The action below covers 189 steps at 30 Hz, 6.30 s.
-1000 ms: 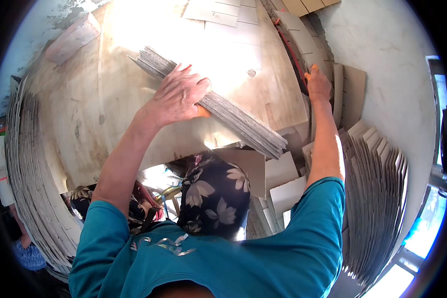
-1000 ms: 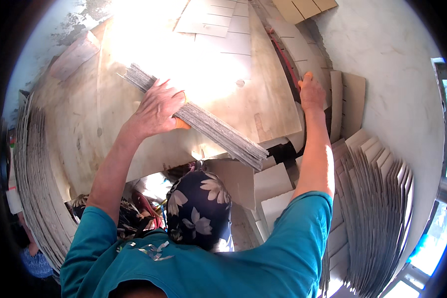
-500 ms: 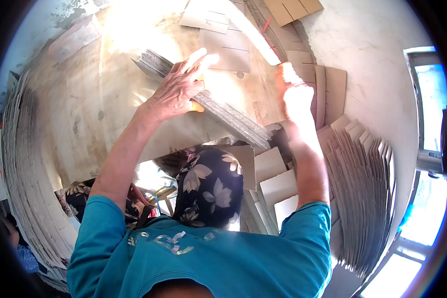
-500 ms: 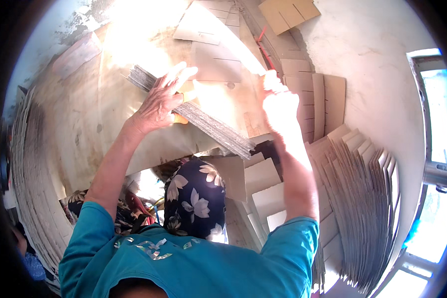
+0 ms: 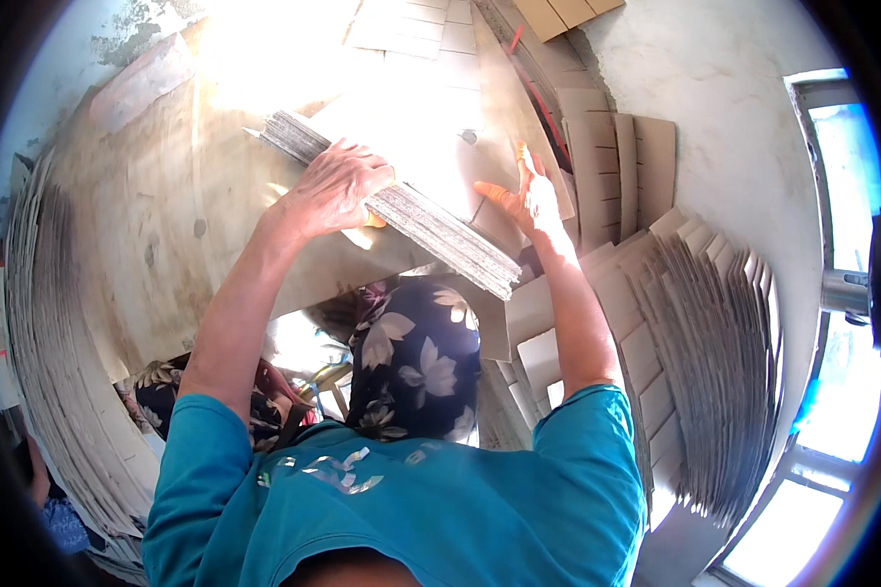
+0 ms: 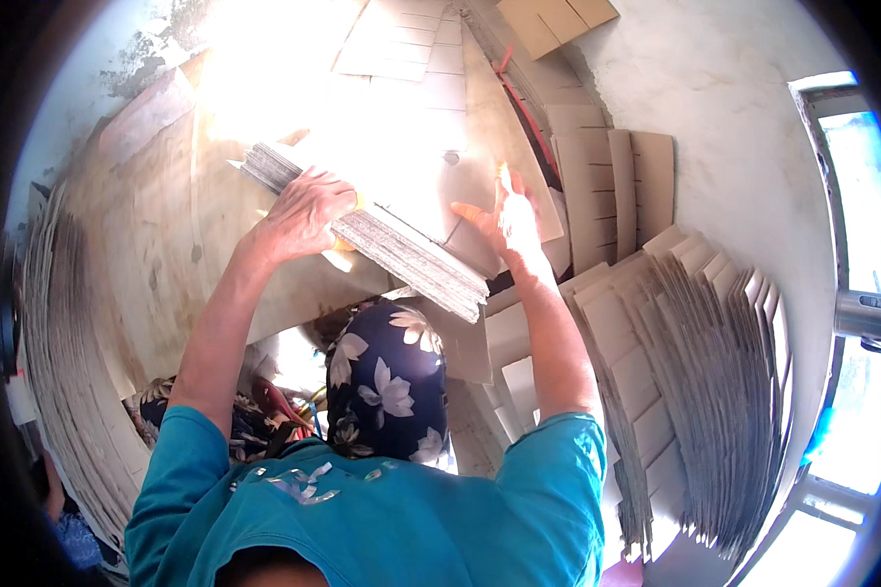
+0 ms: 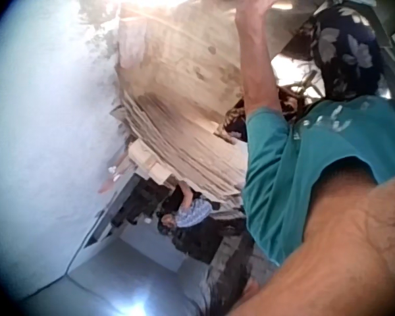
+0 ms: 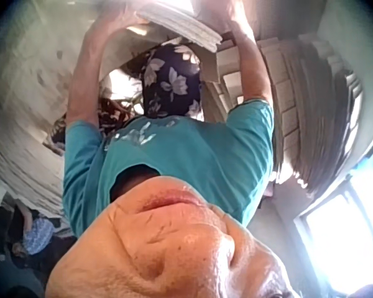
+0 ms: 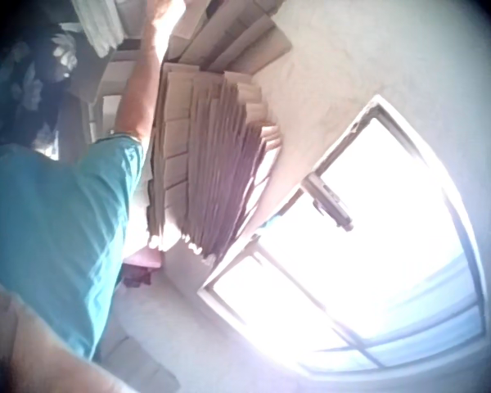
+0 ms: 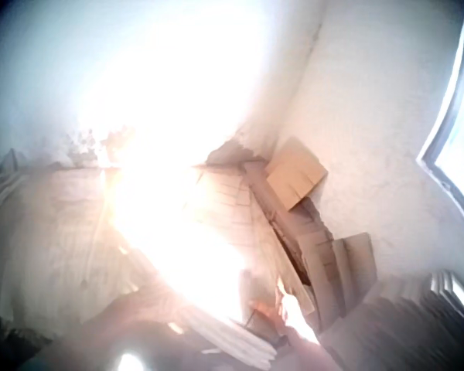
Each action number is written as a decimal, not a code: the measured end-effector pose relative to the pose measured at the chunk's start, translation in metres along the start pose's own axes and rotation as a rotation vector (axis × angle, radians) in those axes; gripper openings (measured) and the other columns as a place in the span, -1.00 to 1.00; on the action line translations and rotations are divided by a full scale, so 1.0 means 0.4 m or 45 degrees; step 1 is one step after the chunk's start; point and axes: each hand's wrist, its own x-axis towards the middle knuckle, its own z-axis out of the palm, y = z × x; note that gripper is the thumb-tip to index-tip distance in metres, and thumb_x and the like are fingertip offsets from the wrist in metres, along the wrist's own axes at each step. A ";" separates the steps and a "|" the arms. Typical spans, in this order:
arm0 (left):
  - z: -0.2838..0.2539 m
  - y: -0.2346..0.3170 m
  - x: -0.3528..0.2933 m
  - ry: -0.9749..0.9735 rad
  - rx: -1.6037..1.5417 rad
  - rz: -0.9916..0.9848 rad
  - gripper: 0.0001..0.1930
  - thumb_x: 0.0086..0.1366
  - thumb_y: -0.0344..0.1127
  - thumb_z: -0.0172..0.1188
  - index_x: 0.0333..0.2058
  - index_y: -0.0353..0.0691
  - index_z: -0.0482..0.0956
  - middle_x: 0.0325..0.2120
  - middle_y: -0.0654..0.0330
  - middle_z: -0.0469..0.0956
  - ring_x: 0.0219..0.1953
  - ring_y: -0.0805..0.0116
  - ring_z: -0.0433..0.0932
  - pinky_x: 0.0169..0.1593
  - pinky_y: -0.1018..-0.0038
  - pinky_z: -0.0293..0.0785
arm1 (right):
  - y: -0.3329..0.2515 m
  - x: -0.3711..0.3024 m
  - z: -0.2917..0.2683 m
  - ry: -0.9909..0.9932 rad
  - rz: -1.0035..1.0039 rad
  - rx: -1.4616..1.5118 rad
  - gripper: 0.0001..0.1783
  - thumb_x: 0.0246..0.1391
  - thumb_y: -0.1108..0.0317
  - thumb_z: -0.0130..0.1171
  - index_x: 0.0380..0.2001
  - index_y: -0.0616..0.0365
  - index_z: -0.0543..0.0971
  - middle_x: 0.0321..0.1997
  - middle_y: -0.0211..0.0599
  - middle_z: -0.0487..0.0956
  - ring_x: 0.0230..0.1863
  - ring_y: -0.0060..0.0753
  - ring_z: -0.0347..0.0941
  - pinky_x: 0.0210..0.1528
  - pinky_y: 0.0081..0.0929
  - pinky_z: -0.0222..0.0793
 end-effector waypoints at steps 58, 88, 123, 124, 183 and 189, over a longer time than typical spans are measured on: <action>-0.084 -0.011 -0.257 0.007 0.377 -0.274 -0.44 -0.21 -0.22 0.46 -0.22 -0.25 0.39 -0.36 0.24 0.46 -0.19 0.34 0.44 -0.05 0.38 0.31 | -0.090 -0.135 -0.119 -0.163 0.313 1.399 -0.42 0.14 -0.10 0.00 -0.01 0.17 0.46 0.04 -0.25 0.47 0.05 -0.36 0.36 0.04 -0.28 0.24; -0.285 -0.018 -0.585 1.249 -1.131 -0.636 -0.32 -0.19 -0.41 0.38 0.01 -0.26 0.34 -0.14 0.21 0.45 -0.01 0.37 0.36 0.11 0.48 0.21 | -0.706 -0.053 -0.085 -0.392 -0.345 1.597 -0.07 0.04 -0.40 -0.18 0.29 0.04 0.07 0.31 -0.16 0.10 0.37 -0.21 -0.10 0.32 0.04 -0.28; -0.274 0.001 -0.614 0.153 0.191 -0.881 -0.50 -0.19 -0.41 0.38 -0.21 -0.34 0.40 -0.27 0.03 0.49 -0.08 0.06 0.42 0.00 0.25 0.37 | -0.771 -0.146 -0.136 -0.082 -1.159 0.315 0.22 -0.43 -0.09 0.45 0.30 0.07 0.04 0.21 -0.01 0.26 0.26 0.03 0.14 0.29 0.06 -0.10; -0.245 0.009 -0.589 -0.111 0.200 -0.956 -0.52 -0.16 -0.41 0.35 -0.21 -0.30 0.40 -0.20 0.04 0.47 -0.05 0.08 0.42 0.02 0.26 0.34 | -0.777 -0.154 -0.098 -0.087 -1.190 0.157 0.25 -0.44 -0.19 0.40 0.31 -0.01 0.01 0.22 0.00 0.25 0.28 0.04 0.11 0.27 0.22 -0.15; 0.012 0.551 -0.924 0.357 -1.942 -0.824 -0.63 0.06 -0.42 0.22 -0.12 -0.38 0.46 -0.39 0.20 0.56 -0.34 0.54 0.50 -0.19 0.62 0.39 | -0.707 -0.757 0.052 -1.579 0.140 1.952 -0.74 -0.03 0.56 0.14 -0.20 0.28 0.60 -0.31 -0.19 0.62 -0.35 -0.52 0.54 -0.33 -0.64 0.48; 0.017 0.554 -0.916 0.284 -1.808 -0.878 -0.60 0.05 -0.39 0.25 -0.11 -0.36 0.45 -0.34 0.18 0.57 -0.29 0.51 0.52 -0.16 0.60 0.41 | -0.693 -0.761 0.088 -1.433 -0.029 1.814 -0.74 -0.05 0.61 0.13 -0.22 0.33 0.59 -0.38 -0.16 0.62 -0.42 -0.50 0.54 -0.33 -0.63 0.48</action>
